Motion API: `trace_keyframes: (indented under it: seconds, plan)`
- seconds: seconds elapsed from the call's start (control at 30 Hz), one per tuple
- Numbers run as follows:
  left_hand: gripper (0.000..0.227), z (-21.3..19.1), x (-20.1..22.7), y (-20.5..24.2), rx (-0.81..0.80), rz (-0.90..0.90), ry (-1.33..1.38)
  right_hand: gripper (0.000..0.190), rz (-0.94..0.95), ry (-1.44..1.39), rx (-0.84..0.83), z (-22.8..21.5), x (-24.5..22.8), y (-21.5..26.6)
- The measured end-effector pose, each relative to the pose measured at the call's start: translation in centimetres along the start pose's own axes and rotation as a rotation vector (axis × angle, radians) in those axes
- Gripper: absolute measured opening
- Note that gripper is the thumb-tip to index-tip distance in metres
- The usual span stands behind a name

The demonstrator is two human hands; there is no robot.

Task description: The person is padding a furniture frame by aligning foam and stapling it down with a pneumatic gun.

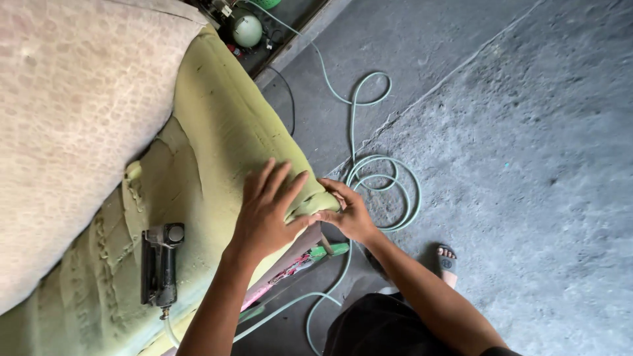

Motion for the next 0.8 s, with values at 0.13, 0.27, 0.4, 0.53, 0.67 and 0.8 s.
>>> trace_keyframes:
  seconds: [0.13, 0.27, 0.4, 0.53, 0.67, 0.8]
  plan:
    - [0.073, 1.5, 0.7, -0.8, -0.009, 0.026, -0.166, 0.069, 0.101, -0.059, 0.06, 0.4, 1.9, 1.6]
    - [0.063, 0.8, 1.9, -1.7, -0.093, -0.033, -0.221, 0.047, 0.074, 0.023, 0.076, 0.6, 1.1, 0.8]
    - [0.061, 0.9, 1.9, -1.7, -0.136, -0.071, -0.191, 0.053, 0.058, 0.089, 0.031, 0.2, -1.7, 1.0]
    - [0.057, 2.1, 1.6, -1.7, -0.155, -0.085, -0.16, 0.041, 0.027, 0.145, 0.022, -0.5, -0.7, 1.0]
    - [0.053, 1.7, 2.6, -2.0, -0.052, -0.078, -0.11, 0.031, -0.057, 0.314, -0.038, -1.3, -0.8, 0.4]
    - [0.064, 3.7, 3.3, -1.0, 0.169, -0.11, -0.039, 0.036, -0.363, 0.65, -0.308, -3.2, -3.6, 0.6]
Point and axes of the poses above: each hand's wrist, its own y-axis away from the middle knuckle, its own z-axis out of the palm, x = y × z, the point moved 5 cm from there along -y, towards the middle knuckle, and after that the axes turned 9 degrees about -z, right-handed, at the moved point
